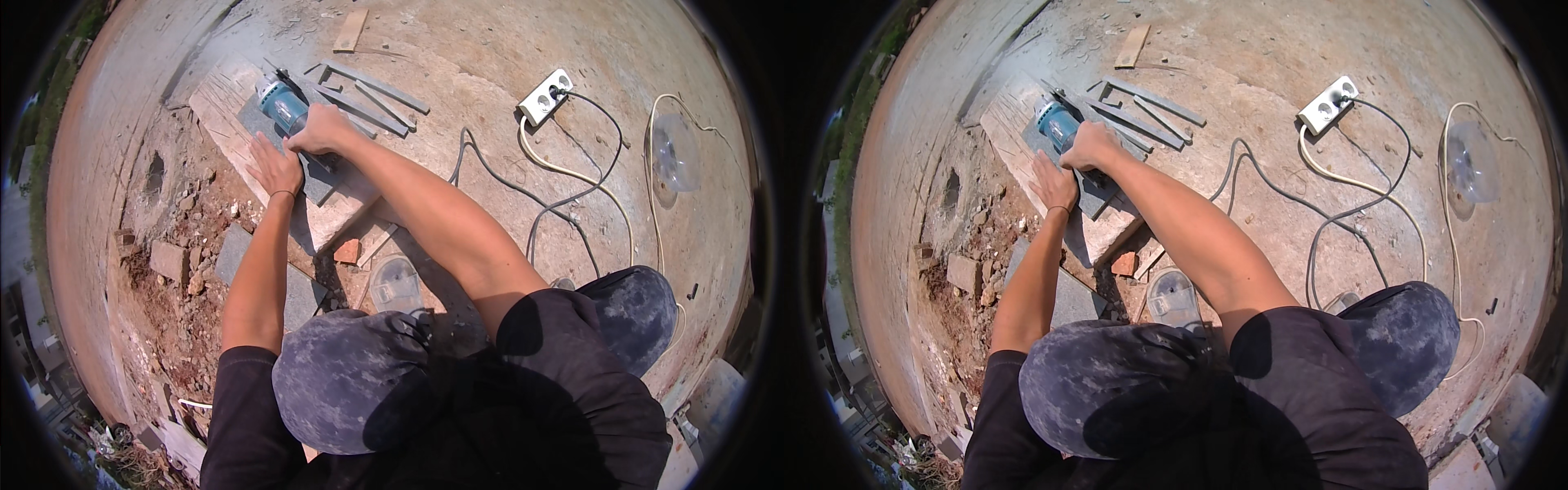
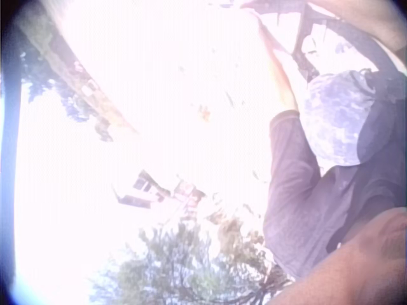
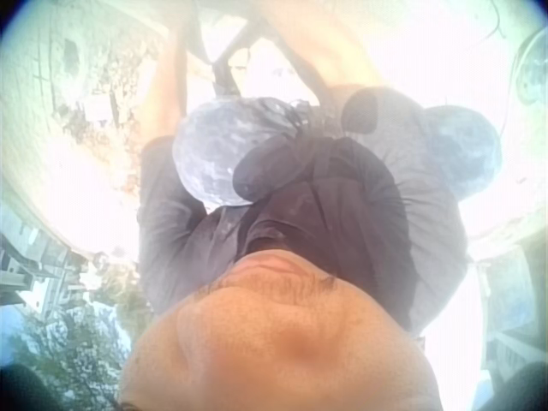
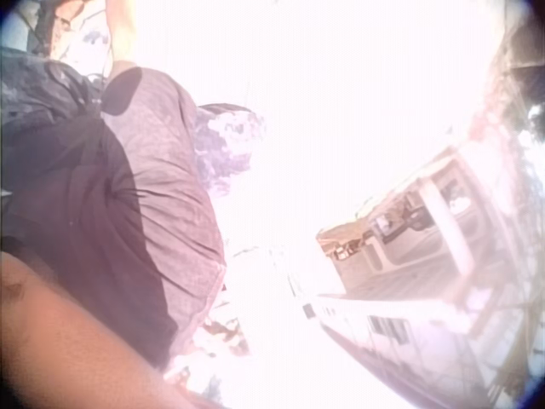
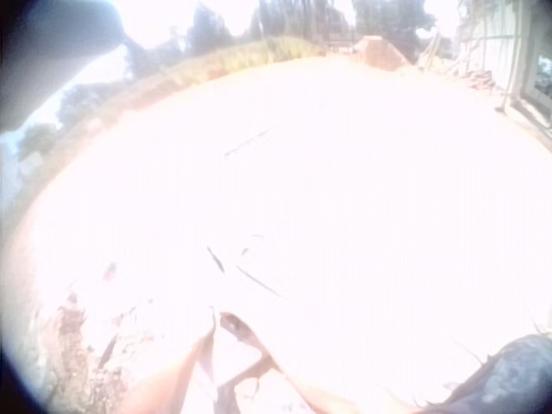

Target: The person walks through a construction site, picks up a stack of tiles, and carries them to an outdoor area. They then use an angle grinder to cut the tiles on a wooden plank.

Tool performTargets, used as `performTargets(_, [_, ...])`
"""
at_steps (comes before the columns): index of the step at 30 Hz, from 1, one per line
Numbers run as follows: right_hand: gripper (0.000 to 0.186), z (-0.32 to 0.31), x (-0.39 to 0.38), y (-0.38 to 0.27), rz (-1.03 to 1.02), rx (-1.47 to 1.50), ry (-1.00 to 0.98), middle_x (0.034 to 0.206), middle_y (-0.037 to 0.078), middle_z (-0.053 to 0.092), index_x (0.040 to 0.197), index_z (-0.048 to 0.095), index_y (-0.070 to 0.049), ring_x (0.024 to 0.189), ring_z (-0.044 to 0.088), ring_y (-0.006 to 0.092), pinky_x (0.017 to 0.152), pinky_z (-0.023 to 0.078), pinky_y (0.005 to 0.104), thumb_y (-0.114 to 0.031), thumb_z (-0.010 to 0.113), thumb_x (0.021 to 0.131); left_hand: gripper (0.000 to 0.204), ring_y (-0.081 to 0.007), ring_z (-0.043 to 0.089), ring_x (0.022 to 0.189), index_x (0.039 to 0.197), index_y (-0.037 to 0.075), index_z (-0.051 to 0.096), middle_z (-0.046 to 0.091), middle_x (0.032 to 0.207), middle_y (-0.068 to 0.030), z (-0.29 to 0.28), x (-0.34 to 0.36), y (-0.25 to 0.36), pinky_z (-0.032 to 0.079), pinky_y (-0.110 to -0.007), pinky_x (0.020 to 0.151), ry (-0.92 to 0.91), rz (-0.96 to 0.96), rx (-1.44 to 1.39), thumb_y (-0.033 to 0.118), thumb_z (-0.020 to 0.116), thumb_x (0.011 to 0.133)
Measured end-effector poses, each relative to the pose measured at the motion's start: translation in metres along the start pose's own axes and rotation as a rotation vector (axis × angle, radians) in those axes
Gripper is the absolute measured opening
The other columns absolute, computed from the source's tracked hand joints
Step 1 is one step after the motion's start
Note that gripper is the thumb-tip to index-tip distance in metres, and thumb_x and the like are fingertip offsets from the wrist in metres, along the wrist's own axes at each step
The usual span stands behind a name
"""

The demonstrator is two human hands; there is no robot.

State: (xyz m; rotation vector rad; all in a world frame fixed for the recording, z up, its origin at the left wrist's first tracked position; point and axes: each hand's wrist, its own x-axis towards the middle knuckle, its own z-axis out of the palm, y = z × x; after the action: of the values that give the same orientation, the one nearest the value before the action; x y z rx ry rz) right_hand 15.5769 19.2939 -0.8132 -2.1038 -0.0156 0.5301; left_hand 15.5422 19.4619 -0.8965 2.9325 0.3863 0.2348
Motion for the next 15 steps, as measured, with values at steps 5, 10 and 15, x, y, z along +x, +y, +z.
performTargets(5, [0.074, 0.000, -0.004, 0.000, 0.003, -0.004, -0.002, 0.115, 0.027, 0.061, 0.110, 0.062, 0.007, 0.108, 0.061, 0.0370, 0.092, 0.050, 0.0373, -0.039, 0.079, 0.055, 0.071, -0.0318, 0.012, 0.145, 0.149, 0.003, 0.017, 0.019, 0.154, -0.0212, -0.001, 0.001, -0.002, 0.000, -0.055, 0.114, -0.013, -0.011, 0.006, 0.045, 0.037, 0.096])
performTargets(10, [0.074, -0.001, -0.007, 0.003, -0.001, -0.007, 0.018, 0.115, 0.027, 0.061, 0.110, 0.062, 0.006, 0.108, 0.061, 0.0368, 0.092, 0.050, 0.0373, -0.040, 0.079, 0.056, 0.071, -0.0312, 0.010, 0.145, 0.150, 0.004, 0.016, 0.018, 0.154, -0.0207, -0.002, 0.001, 0.001, 0.000, -0.055, 0.114, -0.025, -0.019, -0.001, 0.046, 0.037, 0.096])
performTargets(15, [0.075, -0.002, -0.013, 0.002, 0.011, 0.010, -0.010, 0.115, 0.027, 0.061, 0.111, 0.062, 0.006, 0.109, 0.061, 0.0370, 0.092, 0.050, 0.0376, -0.043, 0.079, 0.058, 0.072, -0.0310, 0.010, 0.145, 0.150, 0.004, 0.015, 0.017, 0.155, -0.0205, -0.004, 0.000, 0.001, -0.001, -0.054, 0.114, -0.044, -0.033, -0.011, 0.045, 0.037, 0.096])
